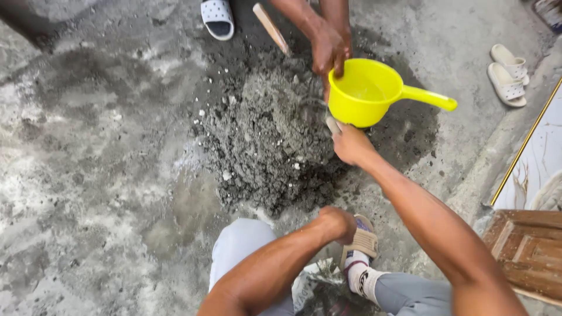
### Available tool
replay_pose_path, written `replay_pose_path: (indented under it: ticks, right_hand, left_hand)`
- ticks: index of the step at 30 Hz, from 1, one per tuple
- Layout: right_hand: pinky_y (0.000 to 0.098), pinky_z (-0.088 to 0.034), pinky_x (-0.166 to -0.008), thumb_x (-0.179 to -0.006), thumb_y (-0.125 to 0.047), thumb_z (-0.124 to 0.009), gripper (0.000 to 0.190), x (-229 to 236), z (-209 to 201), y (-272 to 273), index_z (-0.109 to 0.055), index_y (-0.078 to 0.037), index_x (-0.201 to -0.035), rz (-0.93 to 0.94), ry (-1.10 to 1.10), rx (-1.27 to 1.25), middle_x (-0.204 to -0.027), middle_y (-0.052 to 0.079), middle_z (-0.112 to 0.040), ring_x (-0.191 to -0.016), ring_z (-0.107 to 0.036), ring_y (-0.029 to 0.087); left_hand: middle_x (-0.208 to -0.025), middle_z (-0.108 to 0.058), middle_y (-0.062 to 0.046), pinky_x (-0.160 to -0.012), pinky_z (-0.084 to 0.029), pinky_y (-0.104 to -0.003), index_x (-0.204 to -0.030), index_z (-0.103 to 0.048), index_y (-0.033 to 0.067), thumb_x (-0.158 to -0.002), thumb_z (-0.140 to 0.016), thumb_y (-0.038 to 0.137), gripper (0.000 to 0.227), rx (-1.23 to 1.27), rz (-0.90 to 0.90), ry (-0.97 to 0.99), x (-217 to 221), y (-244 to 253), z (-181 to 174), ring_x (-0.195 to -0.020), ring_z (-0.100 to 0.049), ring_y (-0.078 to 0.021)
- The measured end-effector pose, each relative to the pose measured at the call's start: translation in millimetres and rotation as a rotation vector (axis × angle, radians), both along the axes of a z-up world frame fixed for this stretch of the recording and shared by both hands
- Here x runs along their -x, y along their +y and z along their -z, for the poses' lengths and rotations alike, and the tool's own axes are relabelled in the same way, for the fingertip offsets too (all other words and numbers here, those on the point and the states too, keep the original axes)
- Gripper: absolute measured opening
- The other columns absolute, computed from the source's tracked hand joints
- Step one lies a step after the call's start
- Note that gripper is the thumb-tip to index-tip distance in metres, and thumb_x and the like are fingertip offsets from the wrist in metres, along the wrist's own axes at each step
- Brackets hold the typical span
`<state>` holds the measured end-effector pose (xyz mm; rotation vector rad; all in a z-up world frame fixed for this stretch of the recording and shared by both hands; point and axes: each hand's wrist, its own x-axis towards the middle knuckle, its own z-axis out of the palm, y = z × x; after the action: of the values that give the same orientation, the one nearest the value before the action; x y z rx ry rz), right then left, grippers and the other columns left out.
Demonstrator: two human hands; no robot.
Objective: Mixing cement and sand with water using a trowel and a scoop on a concrete floor
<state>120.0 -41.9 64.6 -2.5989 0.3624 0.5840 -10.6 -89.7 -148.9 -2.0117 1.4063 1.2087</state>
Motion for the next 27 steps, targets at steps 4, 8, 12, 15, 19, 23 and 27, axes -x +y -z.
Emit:
replay_pose_path:
  ticks: [4, 8, 12, 15, 19, 23, 27]
  right_hand:
    - [0.0553, -0.042, -0.091, -0.090, -0.029, -0.041, 0.049, 34.0, -9.0, -35.5, -0.043, -0.010, -0.135, -0.082, 0.023, 0.161, -0.114, 0.026, -0.057, -0.106, -0.053, 0.045]
    - [0.0555, -0.050, -0.080, -0.090, -0.031, -0.038, 0.043, 62.8, -34.3, -19.4, -0.048, -0.019, -0.130, -0.176, 0.141, 0.452, -0.095, 0.026, -0.065, -0.090, -0.063, 0.043]
    - [0.0518, -0.053, -0.069, -0.092, -0.038, -0.035, 0.042, 44.8, -30.2, 23.4, -0.065, -0.010, -0.105, -0.294, 0.222, 0.597, -0.084, 0.021, -0.068, -0.083, -0.067, 0.037]
    - [0.0497, -0.055, -0.058, -0.093, -0.020, -0.040, 0.041, 17.2, 74.4, -31.0, -0.047, -0.002, -0.129, -0.449, 0.023, 0.545, -0.067, 0.021, -0.064, -0.064, -0.066, 0.034]
    - [0.0603, -0.050, -0.074, -0.094, -0.014, -0.038, 0.049, 1.9, 31.4, -13.0, -0.028, 0.000, -0.140, -0.314, 0.319, 0.395, -0.109, 0.032, -0.058, -0.095, -0.060, 0.045]
    - [0.0559, -0.048, -0.077, -0.090, -0.027, -0.045, 0.042, 11.7, -11.2, -31.9, -0.048, -0.015, -0.130, -0.248, 0.143, 0.304, -0.099, 0.027, -0.063, -0.090, -0.061, 0.045]
    - [0.0194, -0.042, -0.046, -0.094, -0.039, -0.033, 0.051, 35.3, -65.8, -42.4, -0.023, -0.038, -0.144, -0.118, 0.358, 0.475, -0.072, 0.004, -0.060, -0.052, -0.047, 0.011]
  left_hand:
    - [-0.124, -0.055, 0.001, -0.079, -0.049, -0.051, -0.120, -0.051, 0.0260, -0.084, -0.045, 0.022, 0.037, 0.249, -0.169, 0.355, -10.5, 37.9, -74.9, -0.113, -0.055, -0.0236]
    - [-0.109, -0.060, -0.004, -0.076, -0.050, -0.036, -0.117, -0.055, 0.0065, -0.082, -0.046, 0.028, 0.042, -0.123, -0.004, 0.222, -17.3, 38.9, -78.2, -0.098, -0.060, -0.0228]
    - [-0.079, -0.065, -0.007, -0.076, -0.049, -0.033, -0.087, -0.057, 0.0023, -0.063, -0.071, 0.025, 0.036, -0.542, -0.300, -0.204, 35.9, -60.8, 37.5, -0.076, -0.065, -0.0268]
    - [-0.077, -0.067, -0.004, -0.066, -0.047, -0.037, -0.078, -0.063, 0.0084, -0.067, -0.061, 0.030, 0.025, -0.140, -0.056, 0.029, 17.9, -10.2, 2.4, -0.071, -0.065, -0.0259]
    - [-0.076, -0.070, 0.002, -0.055, -0.054, -0.039, -0.077, -0.072, 0.0231, -0.060, -0.068, 0.035, 0.021, 0.238, -0.242, 0.077, 19.2, 23.6, 2.6, -0.078, -0.069, -0.0174]
    - [-0.094, -0.065, -0.003, -0.067, -0.053, -0.040, -0.095, -0.067, 0.0166, -0.072, -0.056, 0.032, 0.029, 0.199, -0.219, 0.171, -13.9, 58.1, -65.9, -0.091, -0.064, -0.0211]
    - [-0.125, -0.056, -0.002, -0.081, -0.051, -0.040, -0.120, -0.058, 0.0139, -0.081, -0.046, 0.021, 0.042, 0.178, -0.206, 0.320, -29.0, 86.8, -113.3, -0.112, -0.056, -0.0213]
